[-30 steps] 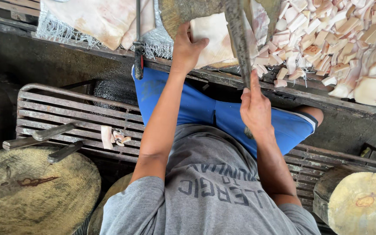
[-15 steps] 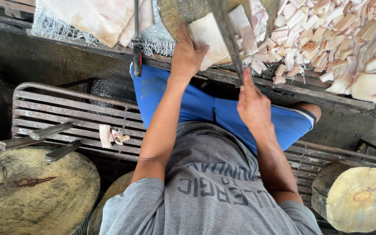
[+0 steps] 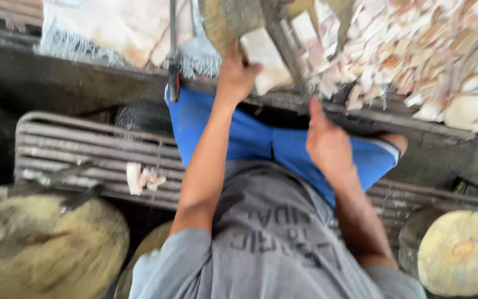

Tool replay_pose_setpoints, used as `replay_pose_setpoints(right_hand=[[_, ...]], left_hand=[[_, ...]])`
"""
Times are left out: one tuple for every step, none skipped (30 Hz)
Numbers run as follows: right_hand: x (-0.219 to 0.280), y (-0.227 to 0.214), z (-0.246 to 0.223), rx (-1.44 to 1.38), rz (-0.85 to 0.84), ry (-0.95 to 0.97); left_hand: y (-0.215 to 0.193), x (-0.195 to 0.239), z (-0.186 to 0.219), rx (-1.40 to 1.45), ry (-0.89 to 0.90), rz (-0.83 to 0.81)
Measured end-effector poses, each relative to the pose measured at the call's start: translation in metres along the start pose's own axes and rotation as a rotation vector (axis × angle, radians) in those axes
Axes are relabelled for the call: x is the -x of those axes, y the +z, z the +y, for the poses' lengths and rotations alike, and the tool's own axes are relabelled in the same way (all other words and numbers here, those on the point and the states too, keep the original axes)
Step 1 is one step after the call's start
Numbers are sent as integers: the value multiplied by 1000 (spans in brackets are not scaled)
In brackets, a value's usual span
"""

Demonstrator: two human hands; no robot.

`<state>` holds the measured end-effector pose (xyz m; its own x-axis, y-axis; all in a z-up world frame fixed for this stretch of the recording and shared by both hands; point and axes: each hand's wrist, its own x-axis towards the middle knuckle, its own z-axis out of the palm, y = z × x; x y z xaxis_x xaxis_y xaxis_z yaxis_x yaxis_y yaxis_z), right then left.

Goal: The person is cutting pieces of animal skins using a large knife on a wooden board.

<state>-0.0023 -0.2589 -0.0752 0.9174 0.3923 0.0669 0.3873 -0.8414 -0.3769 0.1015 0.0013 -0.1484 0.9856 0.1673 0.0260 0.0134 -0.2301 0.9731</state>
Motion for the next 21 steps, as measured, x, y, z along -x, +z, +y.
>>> replay_pose_setpoints(right_hand=[[18, -4, -3, -21, 12, -23], [7, -4, 5, 22, -3, 34], [-8, -2, 10, 62, -18, 93], [-9, -2, 10, 93, -69, 143], [-14, 0, 13, 59, -13, 111], [-8, 8, 9, 17, 28, 100], [-2, 13, 5, -24, 70, 91], [-10, 16, 6, -46, 100, 89], [-16, 15, 4, -68, 130, 86], [-21, 14, 2, -92, 150, 76], [-25, 13, -1, -127, 186, 60], [-24, 10, -4, -167, 210, 41], [-24, 8, -8, -208, 233, 24], [-22, 5, -11, -236, 219, 45], [-22, 3, -13, -263, 206, 66], [-20, 0, -14, -285, 195, 93], [-18, -2, -15, -270, 217, 53], [-13, -2, -14, -255, 230, 18], [-8, -1, -14, -240, 242, -18], [-8, 3, -14, -215, 204, -4], [-8, 8, -14, -190, 166, 9]], left_hand=[[0, 20, 1, 43, 67, -17], [2, 7, 2, 160, -6, -40], [3, -4, 4, 275, -81, -68], [1, 7, 5, 390, -189, -81], [-3, 7, 4, 514, -227, -57], [-6, 15, -1, 633, -289, -45], [-7, 26, -4, 752, -351, -30], [-6, 19, -2, 790, -328, -27], [-5, 11, 2, 829, -305, -24], [-4, 8, 4, 870, -286, -11], [0, 0, 5, 828, -288, -31], [4, -2, 5, 785, -299, -41], [7, -2, 5, 742, -310, -51], [9, -4, 5, 667, -282, -31], [9, -6, 5, 591, -256, -11], [11, -8, 6, 517, -230, 1], [9, -11, 7, 232, -171, 32], [6, -9, 6, -52, -120, 60], [4, -7, 7, -335, -68, 85], [-2, -8, 8, -358, -108, 48], [-8, -9, 10, -381, -148, 11]])
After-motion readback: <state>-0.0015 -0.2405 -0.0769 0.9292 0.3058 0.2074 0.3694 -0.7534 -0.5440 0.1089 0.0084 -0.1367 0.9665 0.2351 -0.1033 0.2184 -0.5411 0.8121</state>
